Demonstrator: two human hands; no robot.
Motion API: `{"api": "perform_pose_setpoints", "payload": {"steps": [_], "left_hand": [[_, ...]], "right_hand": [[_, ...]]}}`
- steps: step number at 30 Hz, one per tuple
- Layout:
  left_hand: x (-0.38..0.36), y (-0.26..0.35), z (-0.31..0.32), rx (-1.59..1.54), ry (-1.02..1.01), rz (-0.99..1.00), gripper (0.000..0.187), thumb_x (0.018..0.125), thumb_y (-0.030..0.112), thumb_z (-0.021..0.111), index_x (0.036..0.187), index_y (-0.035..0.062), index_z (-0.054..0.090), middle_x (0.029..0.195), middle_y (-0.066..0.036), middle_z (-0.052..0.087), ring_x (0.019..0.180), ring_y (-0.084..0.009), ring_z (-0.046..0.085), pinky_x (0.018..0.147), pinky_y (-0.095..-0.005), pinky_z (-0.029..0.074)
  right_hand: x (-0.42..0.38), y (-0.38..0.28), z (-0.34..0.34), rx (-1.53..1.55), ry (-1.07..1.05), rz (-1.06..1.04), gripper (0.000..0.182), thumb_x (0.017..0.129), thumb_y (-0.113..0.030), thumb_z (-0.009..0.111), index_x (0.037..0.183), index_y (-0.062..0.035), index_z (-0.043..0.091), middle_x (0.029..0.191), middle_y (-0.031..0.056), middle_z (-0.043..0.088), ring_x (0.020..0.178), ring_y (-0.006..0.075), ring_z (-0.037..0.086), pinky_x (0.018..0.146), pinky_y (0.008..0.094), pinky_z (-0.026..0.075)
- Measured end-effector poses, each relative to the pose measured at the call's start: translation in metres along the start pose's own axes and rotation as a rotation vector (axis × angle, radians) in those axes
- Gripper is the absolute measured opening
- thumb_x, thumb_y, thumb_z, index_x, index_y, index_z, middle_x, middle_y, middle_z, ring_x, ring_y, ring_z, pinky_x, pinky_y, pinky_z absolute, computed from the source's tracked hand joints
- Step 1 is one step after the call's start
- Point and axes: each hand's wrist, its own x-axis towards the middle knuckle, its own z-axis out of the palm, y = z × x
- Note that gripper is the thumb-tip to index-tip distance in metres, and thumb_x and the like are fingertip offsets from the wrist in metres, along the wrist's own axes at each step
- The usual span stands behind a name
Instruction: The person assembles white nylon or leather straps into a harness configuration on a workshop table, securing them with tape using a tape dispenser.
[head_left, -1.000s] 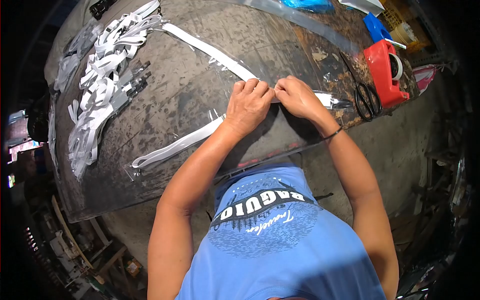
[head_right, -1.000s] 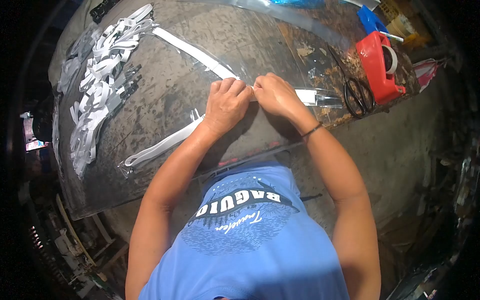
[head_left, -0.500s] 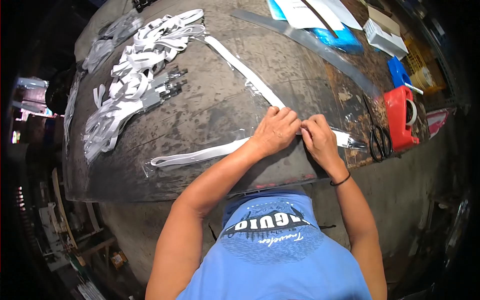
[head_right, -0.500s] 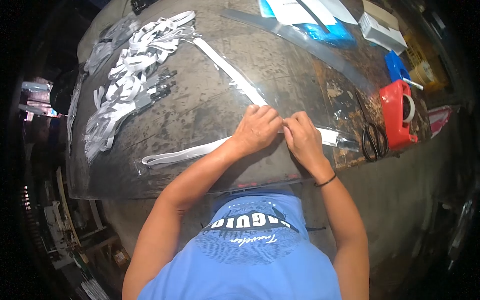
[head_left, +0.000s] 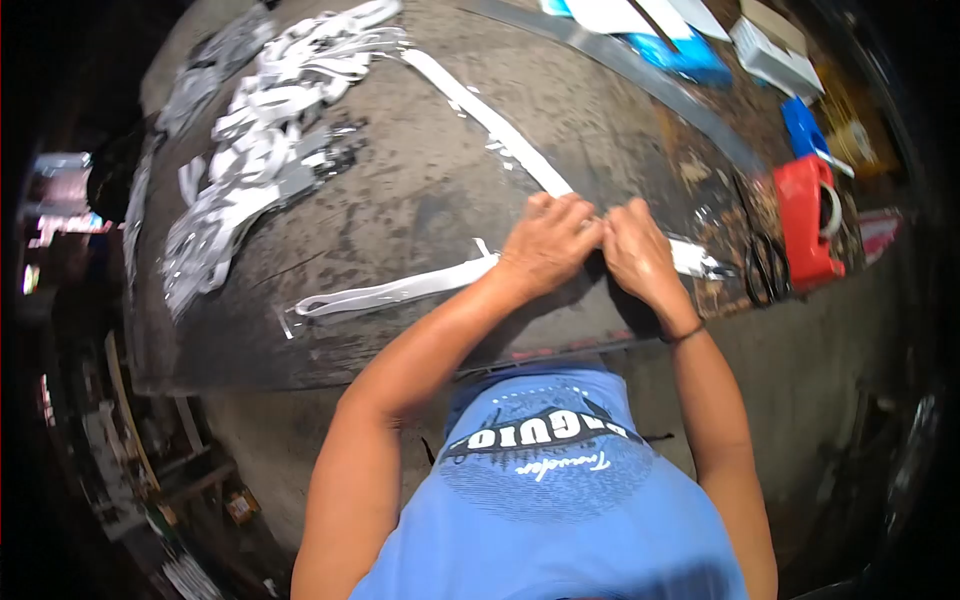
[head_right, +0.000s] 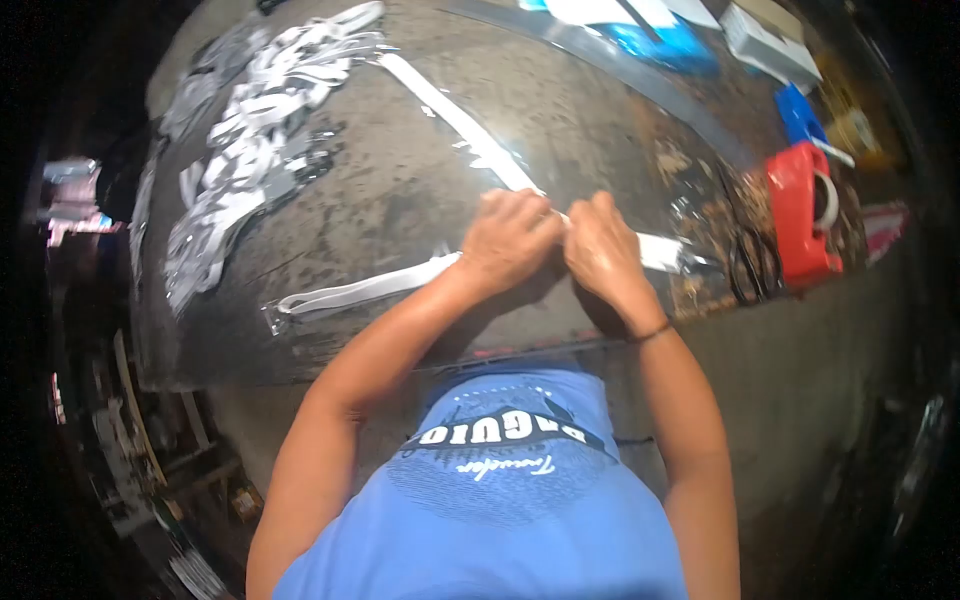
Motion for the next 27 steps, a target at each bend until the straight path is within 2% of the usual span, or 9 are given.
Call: {"api": "perform_pose_setpoints", "payload": {"steps": [1,4,9,13,15,18,21,25,27], "left_hand": [[0.002,0.007,-0.009,0.024,0.055,-0.033,0.014,0.077,0.016,0.061,0.09,0.0134,0.062,0.091,-0.001,0.057,0.093,-0.0194,0.055,0.079,-0.0376,0.037],[-0.015,0.018,-0.024,0.022,0.002,-0.055,0.021,0.075,0.017,0.066,0.096,0.0155,0.063,0.093,0.0,0.058,0.094,-0.0197,0.057,0.08,-0.0371,0.038],[-0.026,0.032,-0.029,-0.004,-0.187,-0.073,0.022,0.079,0.016,0.067,0.1,0.0115,0.064,0.092,0.0,0.06,0.084,-0.0179,0.056,0.072,-0.0339,0.038],[-0.019,0.034,-0.019,0.021,-0.186,-0.123,0.031,0.08,0.018,0.067,0.109,0.0079,0.064,0.093,-0.002,0.059,0.081,-0.0198,0.054,0.069,-0.0342,0.037],[-0.017,0.037,-0.019,0.079,-0.226,-0.138,0.043,0.08,0.024,0.068,0.119,0.005,0.061,0.097,-0.003,0.057,0.083,-0.0203,0.052,0.07,-0.0342,0.037],[-0.015,0.044,-0.023,0.096,-0.316,-0.177,0.052,0.081,0.031,0.069,0.124,0.0044,0.058,0.102,-0.005,0.054,0.087,-0.0203,0.051,0.071,-0.0346,0.036],[-0.015,0.044,-0.02,0.101,-0.318,-0.163,0.057,0.083,0.038,0.066,0.124,-0.0005,0.056,0.105,-0.008,0.05,0.092,-0.0221,0.048,0.073,-0.0361,0.036],[-0.011,0.046,-0.021,0.098,-0.342,-0.169,0.059,0.08,0.038,0.069,0.125,0.0019,0.055,0.107,-0.007,0.051,0.089,-0.0212,0.049,0.072,-0.0356,0.035],[-0.009,0.048,-0.022,0.129,-0.407,-0.173,0.06,0.081,0.038,0.069,0.125,0.0007,0.054,0.107,-0.007,0.051,0.09,-0.0209,0.049,0.072,-0.0356,0.035]], "right_hand": [[-0.001,-0.001,0.001,-0.028,0.021,-0.008,0.01,0.086,-0.012,0.056,0.086,-0.0016,0.055,0.093,0.0219,0.052,0.087,0.0422,0.058,0.075,0.0524,0.049],[-0.003,-0.008,0.0,0.003,0.032,0.049,0.011,0.085,-0.012,0.056,0.085,-0.001,0.055,0.094,0.022,0.053,0.088,0.0424,0.059,0.075,0.0524,0.05],[-0.002,-0.008,0.004,-0.003,0.039,0.09,0.013,0.084,-0.013,0.058,0.085,-0.0001,0.055,0.095,0.0219,0.053,0.089,0.0434,0.058,0.075,0.0525,0.05],[-0.004,-0.007,0.005,-0.008,0.036,0.106,0.011,0.088,-0.014,0.057,0.089,-0.0042,0.055,0.095,0.0176,0.051,0.09,0.041,0.057,0.076,0.0512,0.047],[-0.005,-0.008,0.004,0.005,0.041,0.1,0.011,0.088,-0.015,0.057,0.089,-0.0042,0.055,0.095,0.0176,0.051,0.091,0.0411,0.057,0.076,0.0513,0.047],[-0.004,-0.008,0.005,-0.003,0.039,0.107,0.011,0.088,-0.015,0.057,0.089,-0.0043,0.055,0.095,0.0174,0.051,0.091,0.041,0.057,0.076,0.0513,0.047],[-0.004,-0.006,0.005,0.001,0.038,0.097,0.012,0.089,-0.017,0.057,0.089,-0.0046,0.056,0.095,0.0175,0.051,0.091,0.041,0.056,0.076,0.0512,0.047],[-0.005,-0.006,0.0,0.011,0.007,0.104,0.011,0.09,-0.017,0.057,0.09,-0.0055,0.056,0.094,0.0177,0.051,0.091,0.0409,0.056,0.075,0.0507,0.047],[-0.006,-0.002,-0.002,0.082,0.048,0.016,0.01,0.092,-0.014,0.057,0.092,-0.0044,0.058,0.093,0.0166,0.052,0.088,0.0387,0.057,0.075,0.047,0.047]]}}
